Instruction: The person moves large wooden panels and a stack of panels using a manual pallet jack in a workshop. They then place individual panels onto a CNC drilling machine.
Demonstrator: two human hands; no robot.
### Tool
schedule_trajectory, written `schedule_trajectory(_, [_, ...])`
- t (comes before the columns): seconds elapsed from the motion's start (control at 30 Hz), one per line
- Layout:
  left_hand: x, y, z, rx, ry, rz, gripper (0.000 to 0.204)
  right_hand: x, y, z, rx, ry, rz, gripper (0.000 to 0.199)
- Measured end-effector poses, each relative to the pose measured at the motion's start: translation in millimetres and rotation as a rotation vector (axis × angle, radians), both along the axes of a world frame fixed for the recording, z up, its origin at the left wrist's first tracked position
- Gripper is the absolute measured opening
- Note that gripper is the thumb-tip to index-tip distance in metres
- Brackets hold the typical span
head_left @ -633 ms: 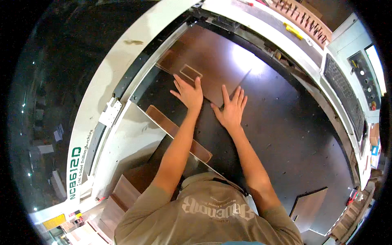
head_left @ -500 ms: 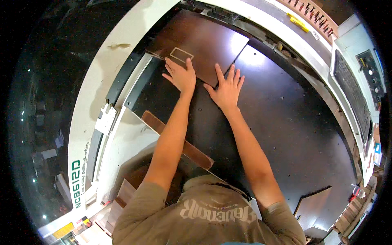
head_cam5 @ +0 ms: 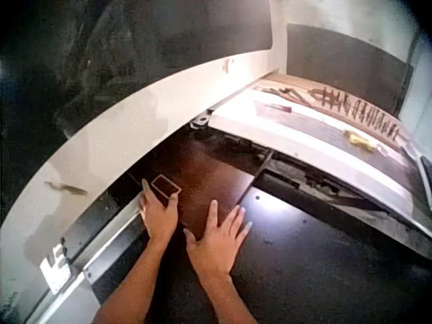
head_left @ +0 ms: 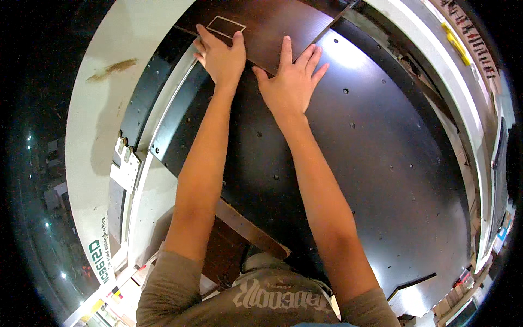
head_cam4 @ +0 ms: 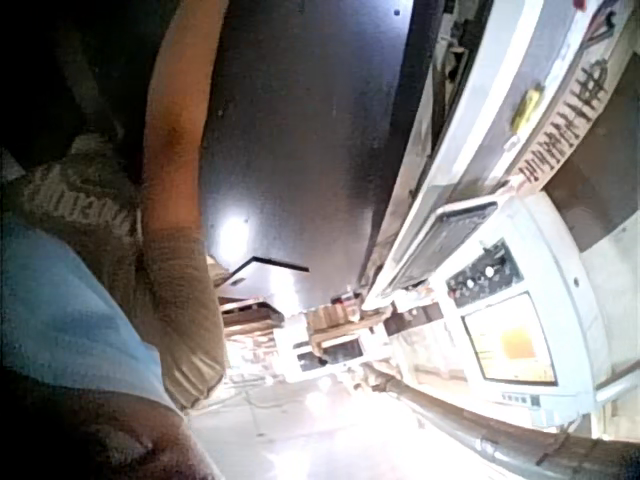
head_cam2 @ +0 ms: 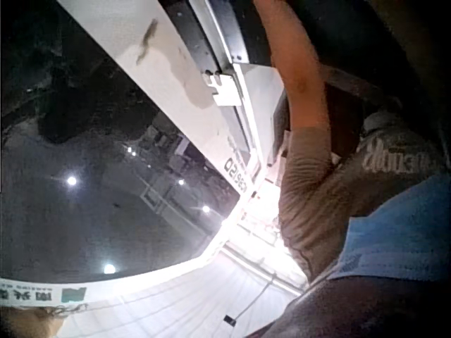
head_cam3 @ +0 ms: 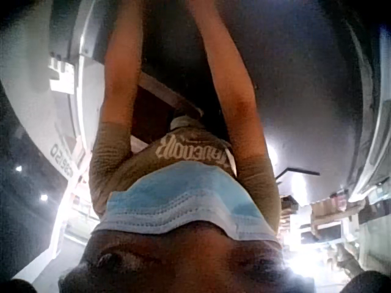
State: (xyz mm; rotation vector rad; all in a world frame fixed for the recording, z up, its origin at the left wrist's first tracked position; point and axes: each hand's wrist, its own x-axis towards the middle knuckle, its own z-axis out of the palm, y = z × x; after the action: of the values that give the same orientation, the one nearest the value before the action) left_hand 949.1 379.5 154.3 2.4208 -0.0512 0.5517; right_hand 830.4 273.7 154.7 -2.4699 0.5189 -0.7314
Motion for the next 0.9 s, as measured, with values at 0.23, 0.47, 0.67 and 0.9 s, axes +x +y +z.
schedule_trajectory(0.23, [-8, -6, -4, -0.11, -0.023, 0.084, 0.108, -3, 3, 6, 0.038, 0.014, -0.081, 0.105])
schedule_trajectory(0.47, [0, 12, -10, -0.157, -0.104, -0.065, 0.102, -8, 8, 13, 0.068, 0.026, -0.122, 0.115])
schedule_trajectory(0.67, [-13, 2, -7, 0.025, -0.097, 0.058, 0.101, -5, 16, 9, 0.043, 0.005, -0.09, 0.117])
schedule_trajectory(0.9, [-41, -5, 0, -0.034, -0.13, 0.009, 0.1, 0, 16, -1, -0.044, 0.093, -0.274, 0.125])
